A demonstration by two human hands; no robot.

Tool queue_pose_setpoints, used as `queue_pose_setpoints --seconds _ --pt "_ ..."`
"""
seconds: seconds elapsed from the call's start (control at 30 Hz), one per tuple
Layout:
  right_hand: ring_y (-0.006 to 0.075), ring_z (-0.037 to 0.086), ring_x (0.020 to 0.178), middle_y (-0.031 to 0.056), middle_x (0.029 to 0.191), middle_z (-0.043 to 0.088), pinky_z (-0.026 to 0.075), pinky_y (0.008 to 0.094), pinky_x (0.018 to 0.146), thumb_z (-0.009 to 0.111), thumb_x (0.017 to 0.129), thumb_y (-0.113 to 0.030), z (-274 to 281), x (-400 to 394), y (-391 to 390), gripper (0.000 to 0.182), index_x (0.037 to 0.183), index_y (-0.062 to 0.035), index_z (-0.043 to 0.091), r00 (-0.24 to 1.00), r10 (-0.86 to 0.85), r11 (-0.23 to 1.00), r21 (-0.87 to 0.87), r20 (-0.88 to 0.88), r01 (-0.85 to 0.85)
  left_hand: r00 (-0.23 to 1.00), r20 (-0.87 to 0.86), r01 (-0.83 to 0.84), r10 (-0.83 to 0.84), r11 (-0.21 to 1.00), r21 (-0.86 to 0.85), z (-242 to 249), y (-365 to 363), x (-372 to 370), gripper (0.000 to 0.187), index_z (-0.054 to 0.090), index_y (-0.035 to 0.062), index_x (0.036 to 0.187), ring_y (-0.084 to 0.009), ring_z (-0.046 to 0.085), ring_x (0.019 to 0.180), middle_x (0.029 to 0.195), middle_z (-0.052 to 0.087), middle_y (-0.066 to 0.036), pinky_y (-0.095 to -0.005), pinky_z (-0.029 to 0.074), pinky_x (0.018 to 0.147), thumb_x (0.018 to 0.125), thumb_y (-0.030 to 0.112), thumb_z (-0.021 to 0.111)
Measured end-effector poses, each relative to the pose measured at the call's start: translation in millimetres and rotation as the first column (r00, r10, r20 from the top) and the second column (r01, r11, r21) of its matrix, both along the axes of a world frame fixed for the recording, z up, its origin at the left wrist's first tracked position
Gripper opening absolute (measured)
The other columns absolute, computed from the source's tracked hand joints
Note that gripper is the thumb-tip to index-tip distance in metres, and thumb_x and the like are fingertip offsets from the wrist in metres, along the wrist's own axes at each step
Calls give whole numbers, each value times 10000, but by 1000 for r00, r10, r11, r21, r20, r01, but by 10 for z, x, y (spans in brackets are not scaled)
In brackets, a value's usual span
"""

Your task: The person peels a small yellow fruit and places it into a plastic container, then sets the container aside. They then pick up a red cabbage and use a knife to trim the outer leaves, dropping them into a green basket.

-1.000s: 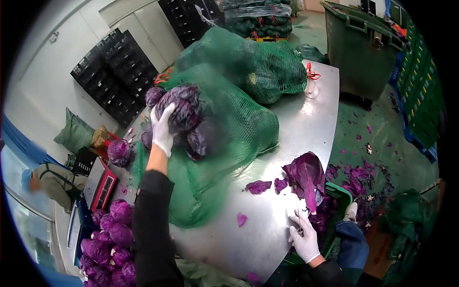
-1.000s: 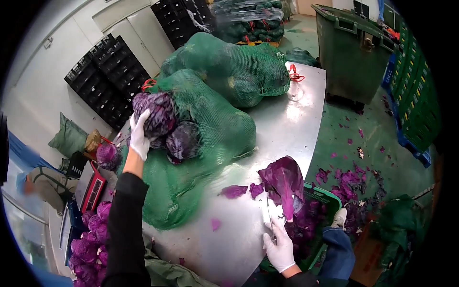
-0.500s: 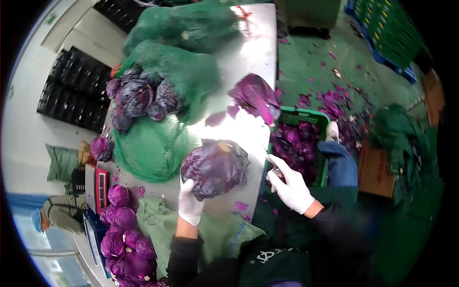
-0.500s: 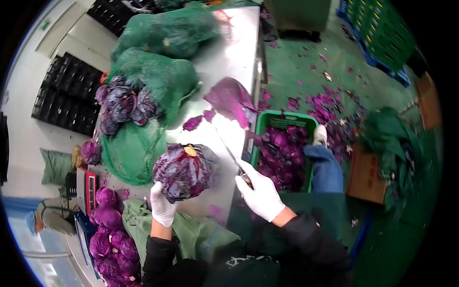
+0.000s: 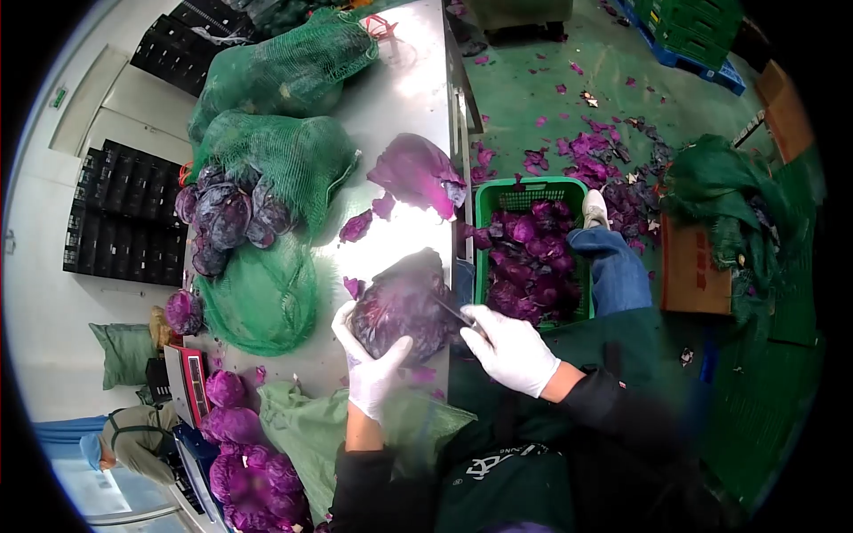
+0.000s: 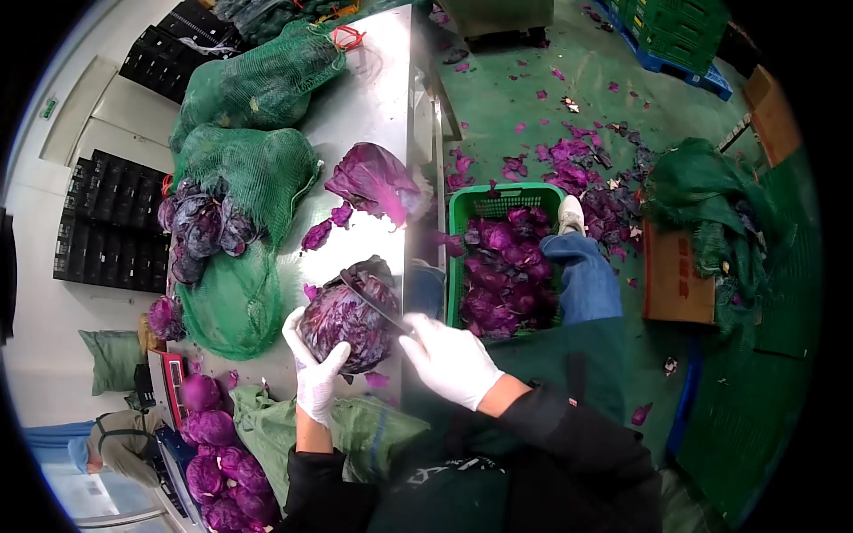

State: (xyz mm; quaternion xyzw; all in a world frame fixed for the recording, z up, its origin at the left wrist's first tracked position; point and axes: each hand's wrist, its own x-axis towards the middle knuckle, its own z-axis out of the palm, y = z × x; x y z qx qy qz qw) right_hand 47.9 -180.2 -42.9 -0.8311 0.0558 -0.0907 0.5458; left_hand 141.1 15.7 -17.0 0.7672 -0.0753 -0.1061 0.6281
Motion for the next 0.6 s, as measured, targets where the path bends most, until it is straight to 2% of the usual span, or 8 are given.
queue_pose_setpoints --seconds 0.03,0.13,0.17,0.27,0.43,0.53,0.57,0.6 --pt "352 662 709 178 834 654 529 420 617 573 957 -180 0 -39 1 232 1138 -41 535 998 22 999 -36 -67 -25 1000 23 -14 13 999 32 -2 -2 -3 842 296 52 1376 -246 469 1205 1304 427 -149 -397 398 1068 703 57 803" --pt "361 660 697 186 832 655 528 419 598 566 960 -179 36 -59 -19 229 1139 -42 527 999 24 999 -32 -27 -25 997 75 -22 17 998 67 19 -30 -18 826 312 56 1362 -240 467 1201 1300 428 -144 -396 397 1071 699 77 804" --pt "393 658 671 197 851 672 550 457 588 505 989 -273 72 -40 -52 271 1118 -36 520 996 68 996 -48 -55 -71 994 112 -29 14 991 130 -59 37 -2 856 304 50 1388 -246 468 1214 1314 430 -144 -396 395 1074 698 99 807" --pt "400 654 647 209 794 661 546 472 570 491 995 -279 22 36 -45 275 1093 -22 500 979 170 979 -93 -115 -181 1000 -2 0 0 1000 12 100 -69 -38 898 288 41 1427 -254 470 1229 1336 436 -147 -395 391 1078 701 118 811" --pt "424 641 650 240 728 632 527 489 574 485 1001 -269 -1 115 -89 283 1071 3 444 938 231 957 -116 -258 -267 999 13 47 -47 999 21 14 -31 -26 952 293 24 1450 -262 459 1261 1363 436 -158 -402 370 1094 684 153 843" --pt "454 616 651 265 697 602 490 517 587 495 996 -242 -165 176 -169 279 1069 10 399 891 269 953 -33 -366 -301 966 223 71 -129 965 253 -61 -39 -77 963 318 1 1435 -289 430 1300 1392 413 -185 -414 341 1114 659 171 863" --pt "460 619 669 271 711 608 493 518 602 493 994 -247 -192 146 -194 290 1073 15 397 867 287 948 -12 -408 -319 969 229 30 -90 967 253 -74 -100 -142 975 343 -17 1419 -323 403 1330 1413 392 -210 -423 321 1126 629 182 879" --pt "465 622 688 277 726 614 496 519 617 490 992 -252 -161 170 -258 301 1078 20 394 840 301 941 -2 -450 -339 946 297 35 -132 950 310 -76 -122 -125 984 353 -18 1414 -346 402 1329 1409 396 -218 -421 325 1124 614 190 887"
